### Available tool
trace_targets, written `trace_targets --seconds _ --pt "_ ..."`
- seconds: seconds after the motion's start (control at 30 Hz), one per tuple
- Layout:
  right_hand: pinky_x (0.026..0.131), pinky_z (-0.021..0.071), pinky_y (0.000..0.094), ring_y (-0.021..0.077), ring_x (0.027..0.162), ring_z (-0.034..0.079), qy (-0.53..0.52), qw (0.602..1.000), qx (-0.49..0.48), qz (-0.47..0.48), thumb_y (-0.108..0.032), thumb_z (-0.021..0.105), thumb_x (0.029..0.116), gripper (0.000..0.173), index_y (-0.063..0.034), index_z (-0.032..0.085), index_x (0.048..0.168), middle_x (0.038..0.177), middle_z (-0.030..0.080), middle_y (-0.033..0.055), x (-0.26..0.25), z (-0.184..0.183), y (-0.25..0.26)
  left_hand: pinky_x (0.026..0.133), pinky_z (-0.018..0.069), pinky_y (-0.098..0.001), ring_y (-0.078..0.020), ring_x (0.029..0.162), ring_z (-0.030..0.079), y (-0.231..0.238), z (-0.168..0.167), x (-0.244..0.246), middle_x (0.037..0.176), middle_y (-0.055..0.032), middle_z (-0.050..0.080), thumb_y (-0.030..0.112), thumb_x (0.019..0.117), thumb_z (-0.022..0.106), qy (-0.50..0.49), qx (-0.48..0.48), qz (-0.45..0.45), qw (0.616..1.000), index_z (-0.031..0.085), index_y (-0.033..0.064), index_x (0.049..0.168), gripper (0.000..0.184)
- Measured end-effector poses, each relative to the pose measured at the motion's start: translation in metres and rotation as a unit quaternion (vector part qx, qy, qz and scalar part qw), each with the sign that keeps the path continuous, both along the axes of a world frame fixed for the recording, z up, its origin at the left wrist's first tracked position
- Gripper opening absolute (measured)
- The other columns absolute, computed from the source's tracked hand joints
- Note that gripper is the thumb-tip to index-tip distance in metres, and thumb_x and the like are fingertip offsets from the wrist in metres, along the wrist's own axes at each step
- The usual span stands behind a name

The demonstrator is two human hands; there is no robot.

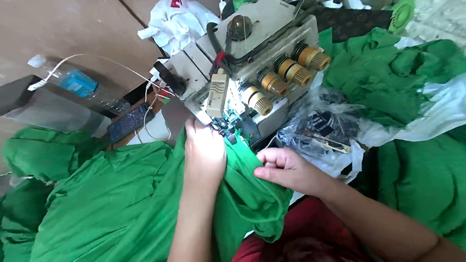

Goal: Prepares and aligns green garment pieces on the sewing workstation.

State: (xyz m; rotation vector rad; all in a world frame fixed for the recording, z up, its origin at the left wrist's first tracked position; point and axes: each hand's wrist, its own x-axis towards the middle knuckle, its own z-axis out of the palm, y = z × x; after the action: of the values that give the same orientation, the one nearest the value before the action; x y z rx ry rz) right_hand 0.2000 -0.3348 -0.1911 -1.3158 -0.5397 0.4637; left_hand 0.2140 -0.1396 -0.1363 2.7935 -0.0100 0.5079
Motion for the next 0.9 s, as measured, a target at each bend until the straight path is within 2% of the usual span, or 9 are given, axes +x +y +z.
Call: trace_targets --seconds 0.23,0.3,0.4,0.5,0.57,0.67,0.73,0.8,0.9 --pt "0.051 0.045 0.0104 -0.0067 0.057 0.055 0.007 1.0 0.005 -0.012 -0.016 0.066 0.0981 0.009 -0.0075 0.065 0.101 0.071 0.061 -0.0117 -0.006 0.0 0.004 0.097 0.0508 -0.0571 -0.0434 0.122 0.06 0.015 0.004 0.017 0.14 -0.0304 0.053 0.007 0.1005 0.05 0.02 -0.025 -0.012 0.999 0.061 -0.0094 0.126 0.032" --pt "0.054 0.0452 0.0105 -0.0072 0.06 0.056 0.001 1.0 0.009 -0.023 -0.014 0.066 0.0974 0.008 -0.0069 0.066 0.101 0.072 0.064 -0.0115 -0.004 0.002 0.007 0.099 0.0498 -0.0552 -0.0411 0.123 0.059 0.023 0.006 0.019 0.133 -0.0295 0.056 0.006 0.0982 0.052 -0.007 -0.049 -0.039 0.998 0.061 -0.0098 0.12 0.028" --pt "0.061 0.0494 0.0117 -0.0064 0.065 0.06 -0.006 0.999 0.013 -0.036 -0.013 0.066 0.0968 0.007 -0.0065 0.067 0.1 0.075 0.066 -0.0106 -0.003 0.001 0.01 0.104 0.0475 -0.0515 -0.0356 0.127 0.056 0.027 0.011 -0.006 0.135 -0.0261 0.056 0.018 0.1029 0.055 -0.053 -0.089 -0.062 0.993 0.056 -0.0056 0.128 0.035" --pt "0.062 0.0512 0.0123 -0.0056 0.066 0.062 -0.006 0.999 0.021 -0.034 -0.012 0.067 0.0965 0.006 -0.0063 0.067 0.099 0.075 0.068 -0.01 -0.002 0.0 0.011 0.092 0.0476 -0.0461 -0.0283 0.111 0.061 0.014 0.003 -0.063 0.112 -0.0147 0.067 0.041 0.1042 0.054 -0.131 -0.069 -0.102 0.984 0.066 0.0059 0.107 0.037" --pt "0.063 0.0516 0.0126 -0.0058 0.066 0.062 -0.012 0.999 0.011 -0.03 -0.015 0.066 0.0978 0.009 -0.0063 0.067 0.098 0.075 0.067 -0.0103 -0.001 0.001 0.009 0.095 0.042 -0.0439 -0.0254 0.115 0.06 -0.001 -0.015 -0.096 0.113 -0.0068 0.07 0.062 0.0994 0.051 -0.126 -0.005 -0.104 0.987 0.069 0.0177 0.096 0.048" --pt "0.052 0.0433 0.0114 -0.008 0.054 0.05 -0.087 0.991 -0.065 -0.076 -0.027 0.055 0.1042 0.026 -0.0076 0.068 0.093 0.065 0.056 -0.0126 0.001 0.006 0.003 0.111 0.0294 -0.0417 -0.017 0.133 0.052 -0.002 -0.028 -0.12 0.119 0.0032 0.071 0.05 0.1051 0.049 -0.108 0.023 -0.134 0.985 0.065 0.0233 0.091 0.034" --pt "0.047 0.0452 0.0141 -0.004 0.049 0.05 -0.149 0.969 -0.124 -0.155 -0.026 0.05 0.106 0.031 -0.0058 0.07 0.094 0.067 0.058 -0.006 0.008 0.01 0.0 0.115 0.0305 -0.0377 -0.0063 0.122 0.061 0.003 -0.015 -0.125 0.099 0.0061 0.076 0.042 0.1052 0.054 -0.104 -0.095 -0.158 0.977 0.067 0.0185 0.087 0.033" --pt "0.047 0.0463 0.0179 0.0003 0.05 0.051 -0.182 0.944 -0.184 -0.206 -0.022 0.05 0.106 0.027 -0.0064 0.072 0.101 0.072 0.062 -0.0019 0.018 0.018 0.004 0.111 0.0409 -0.0338 0.0031 0.096 0.068 0.003 0.001 -0.128 0.087 0.0109 0.075 0.041 0.1032 0.059 -0.08 -0.229 -0.166 0.956 0.071 0.0192 0.089 0.029" --pt "0.053 0.0519 0.0269 0.0073 0.056 0.059 -0.21 0.925 -0.24 -0.205 -0.025 0.057 0.1046 0.024 -0.0096 0.075 0.107 0.073 0.065 0.0007 0.032 0.027 0.018 0.105 0.0475 -0.0358 0.0021 0.076 0.069 -0.002 0.011 -0.129 0.079 0.0123 0.074 0.041 0.1023 0.06 -0.042 -0.321 -0.171 0.93 0.072 0.0203 0.088 0.028"
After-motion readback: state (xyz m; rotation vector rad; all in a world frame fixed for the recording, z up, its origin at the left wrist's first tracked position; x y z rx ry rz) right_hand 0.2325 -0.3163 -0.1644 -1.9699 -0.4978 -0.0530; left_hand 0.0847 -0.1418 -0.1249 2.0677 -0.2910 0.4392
